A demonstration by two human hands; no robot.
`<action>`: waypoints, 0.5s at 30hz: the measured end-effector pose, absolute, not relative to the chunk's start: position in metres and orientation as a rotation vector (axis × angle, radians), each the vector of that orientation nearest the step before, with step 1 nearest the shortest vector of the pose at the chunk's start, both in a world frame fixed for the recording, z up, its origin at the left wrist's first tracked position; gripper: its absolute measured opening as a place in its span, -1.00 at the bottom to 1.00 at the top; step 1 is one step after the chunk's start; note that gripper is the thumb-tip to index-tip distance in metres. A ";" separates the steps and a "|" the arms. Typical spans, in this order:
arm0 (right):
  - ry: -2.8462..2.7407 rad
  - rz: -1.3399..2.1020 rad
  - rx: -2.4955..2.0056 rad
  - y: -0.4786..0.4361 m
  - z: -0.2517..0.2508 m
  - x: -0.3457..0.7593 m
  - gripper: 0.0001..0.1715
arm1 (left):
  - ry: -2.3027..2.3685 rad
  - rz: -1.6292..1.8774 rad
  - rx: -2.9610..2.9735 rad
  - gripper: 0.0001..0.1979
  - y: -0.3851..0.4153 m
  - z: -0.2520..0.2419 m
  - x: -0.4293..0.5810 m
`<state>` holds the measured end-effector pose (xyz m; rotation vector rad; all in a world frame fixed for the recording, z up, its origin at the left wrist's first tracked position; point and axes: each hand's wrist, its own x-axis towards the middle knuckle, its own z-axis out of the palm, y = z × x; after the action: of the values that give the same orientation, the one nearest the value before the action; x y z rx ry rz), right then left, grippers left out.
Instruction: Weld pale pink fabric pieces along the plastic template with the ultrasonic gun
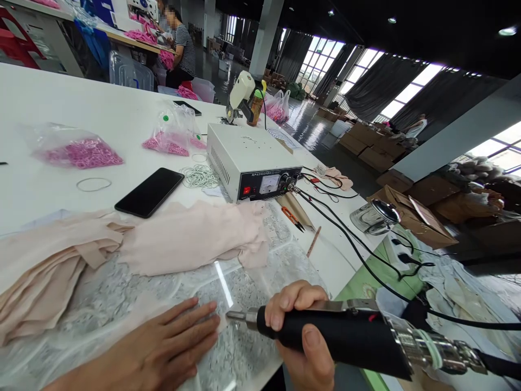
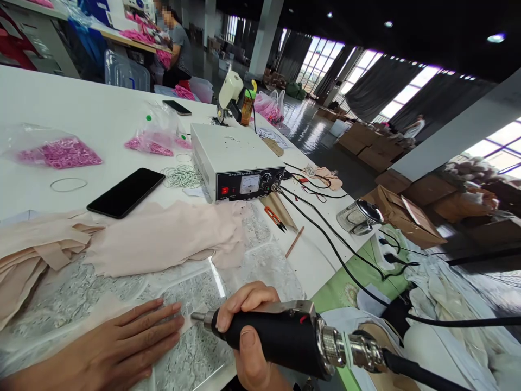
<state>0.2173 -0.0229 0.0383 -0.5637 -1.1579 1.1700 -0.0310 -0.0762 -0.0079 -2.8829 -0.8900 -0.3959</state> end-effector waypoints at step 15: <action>-1.209 1.188 -0.532 -0.024 0.035 0.214 -0.84 | -0.876 -0.385 -2.924 -0.50 -0.074 -0.001 -0.030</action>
<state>0.2136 -0.0237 0.0352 -0.5316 -1.2085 1.1883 -0.0301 -0.0741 -0.0006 -2.9244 -0.8759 -0.3849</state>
